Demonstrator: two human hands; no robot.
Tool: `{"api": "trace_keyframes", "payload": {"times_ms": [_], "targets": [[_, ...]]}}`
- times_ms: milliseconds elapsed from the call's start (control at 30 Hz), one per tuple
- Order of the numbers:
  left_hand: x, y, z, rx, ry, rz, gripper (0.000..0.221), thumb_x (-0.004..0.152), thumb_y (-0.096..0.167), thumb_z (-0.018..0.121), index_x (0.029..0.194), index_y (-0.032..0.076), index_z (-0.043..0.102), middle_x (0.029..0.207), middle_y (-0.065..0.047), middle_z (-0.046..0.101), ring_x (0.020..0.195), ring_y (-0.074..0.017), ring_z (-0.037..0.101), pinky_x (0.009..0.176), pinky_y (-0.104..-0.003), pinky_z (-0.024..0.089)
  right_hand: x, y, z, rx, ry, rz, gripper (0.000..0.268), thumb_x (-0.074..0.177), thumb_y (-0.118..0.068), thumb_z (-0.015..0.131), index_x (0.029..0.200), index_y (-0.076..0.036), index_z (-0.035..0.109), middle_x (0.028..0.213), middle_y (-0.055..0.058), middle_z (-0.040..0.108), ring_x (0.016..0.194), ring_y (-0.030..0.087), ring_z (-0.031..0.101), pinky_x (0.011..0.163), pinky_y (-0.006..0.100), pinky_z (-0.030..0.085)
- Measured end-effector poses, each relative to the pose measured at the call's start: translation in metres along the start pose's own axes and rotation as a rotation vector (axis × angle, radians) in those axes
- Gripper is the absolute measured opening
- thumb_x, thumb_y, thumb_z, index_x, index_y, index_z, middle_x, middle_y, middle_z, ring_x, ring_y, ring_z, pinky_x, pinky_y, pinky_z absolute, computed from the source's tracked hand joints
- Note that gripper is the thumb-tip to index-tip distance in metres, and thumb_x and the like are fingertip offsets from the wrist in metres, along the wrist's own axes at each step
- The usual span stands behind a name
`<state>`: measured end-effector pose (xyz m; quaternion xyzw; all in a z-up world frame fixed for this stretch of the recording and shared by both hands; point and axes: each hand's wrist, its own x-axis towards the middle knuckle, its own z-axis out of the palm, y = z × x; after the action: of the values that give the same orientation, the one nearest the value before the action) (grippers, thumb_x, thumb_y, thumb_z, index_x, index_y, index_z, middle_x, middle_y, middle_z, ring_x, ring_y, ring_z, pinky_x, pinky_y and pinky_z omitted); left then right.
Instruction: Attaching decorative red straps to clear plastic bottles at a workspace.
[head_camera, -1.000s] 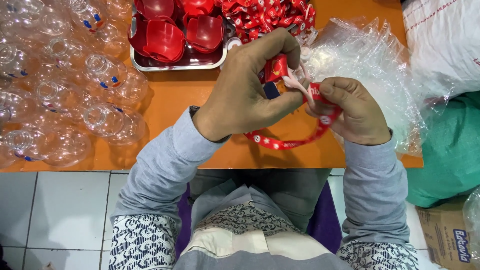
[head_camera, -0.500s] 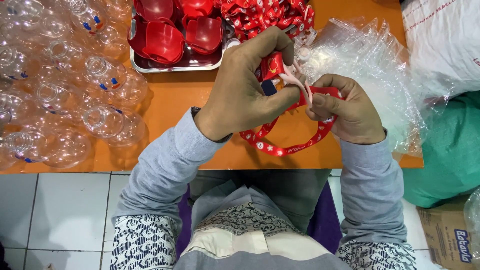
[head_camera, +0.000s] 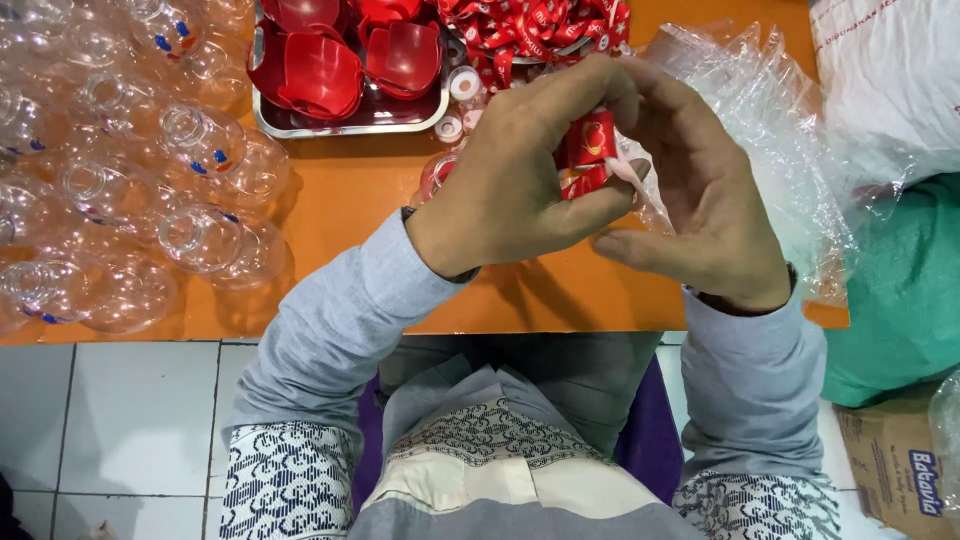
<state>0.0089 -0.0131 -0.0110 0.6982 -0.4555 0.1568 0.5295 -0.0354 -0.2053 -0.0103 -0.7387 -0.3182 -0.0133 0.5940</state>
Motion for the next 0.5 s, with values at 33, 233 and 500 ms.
{"api": "trace_keyframes", "payload": {"times_ms": [33,233,500], "targets": [[-0.001,-0.001,-0.001,-0.001,-0.002,0.000,0.035,0.077,0.006,0.070,0.104,0.008,0.049,0.087,-0.002,0.051,0.069,-0.0202,0.044,0.068,-0.037,0.040,0.002,-0.001,0.000,0.001,0.002,0.000,0.089,0.084,-0.007,0.076,0.158,0.000,0.027,0.158,0.018,0.042,0.155,0.031,0.043,0.136,0.041,0.038],[-0.016,-0.010,-0.015,-0.118,-0.097,-0.101,0.066,0.093,-0.014,0.063,0.147,0.012,0.036,0.141,-0.005,0.058,0.106,-0.0190,0.071,0.095,-0.033,0.060,0.011,-0.012,-0.003,0.008,0.049,0.124,0.046,0.101,0.006,0.062,0.145,0.001,0.049,0.093,-0.003,0.037,0.088,0.008,0.040,0.083,0.020,0.040],[-0.054,-0.014,-0.008,-0.022,0.102,-0.284,0.059,0.065,-0.007,0.042,0.121,0.004,0.057,0.102,-0.011,0.059,0.084,-0.0235,0.051,0.077,-0.034,0.041,-0.011,-0.011,-0.039,-0.108,0.162,0.141,0.048,0.093,-0.004,0.068,0.137,-0.003,0.049,0.124,0.005,0.056,0.099,0.009,0.052,0.089,0.022,0.044]]}}
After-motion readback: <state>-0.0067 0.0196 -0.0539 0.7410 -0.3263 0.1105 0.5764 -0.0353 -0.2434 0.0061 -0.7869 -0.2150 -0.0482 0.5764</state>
